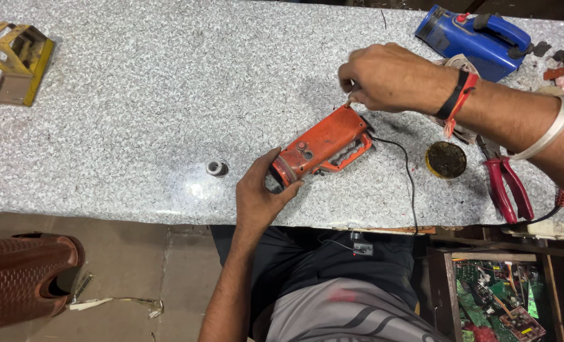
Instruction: The person disassembles a red handheld electric device using a screwdriver, removes the casing to expose internal wiring and a yellow component, then manipulates wires and a small circuit board. The person tests the device by activating a light, then continues adjusting internal connections.
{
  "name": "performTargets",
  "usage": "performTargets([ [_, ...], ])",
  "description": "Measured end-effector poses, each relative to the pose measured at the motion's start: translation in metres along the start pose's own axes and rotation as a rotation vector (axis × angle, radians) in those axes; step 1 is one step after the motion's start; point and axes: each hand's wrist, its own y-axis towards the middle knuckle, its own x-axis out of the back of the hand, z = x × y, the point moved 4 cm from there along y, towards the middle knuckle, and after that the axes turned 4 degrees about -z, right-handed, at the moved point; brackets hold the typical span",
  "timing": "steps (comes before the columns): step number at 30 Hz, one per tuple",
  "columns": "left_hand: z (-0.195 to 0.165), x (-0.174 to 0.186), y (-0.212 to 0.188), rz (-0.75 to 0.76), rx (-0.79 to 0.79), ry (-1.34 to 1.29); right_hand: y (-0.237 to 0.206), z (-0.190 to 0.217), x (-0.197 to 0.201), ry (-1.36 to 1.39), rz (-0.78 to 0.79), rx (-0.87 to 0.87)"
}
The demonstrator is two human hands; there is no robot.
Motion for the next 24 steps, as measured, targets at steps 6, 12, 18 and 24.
performTargets([
  [6,0.001,0.003,0.002,-0.002,0.005,-0.010,-0.002,-0.005,-0.009,-0.207,0.231,-0.139],
  [12,0.004,0.005,0.004,-0.007,0.001,-0.021,0.002,0.000,-0.003,-0.114,0.127,-0.094],
  [18,0.007,0.007,0.006,0.000,-0.005,-0.021,0.005,0.004,-0.002,-0.082,0.109,-0.062],
  [24,0.010,0.004,0.006,0.021,0.027,-0.023,-0.001,-0.001,-0.010,-0.203,0.253,-0.209],
])
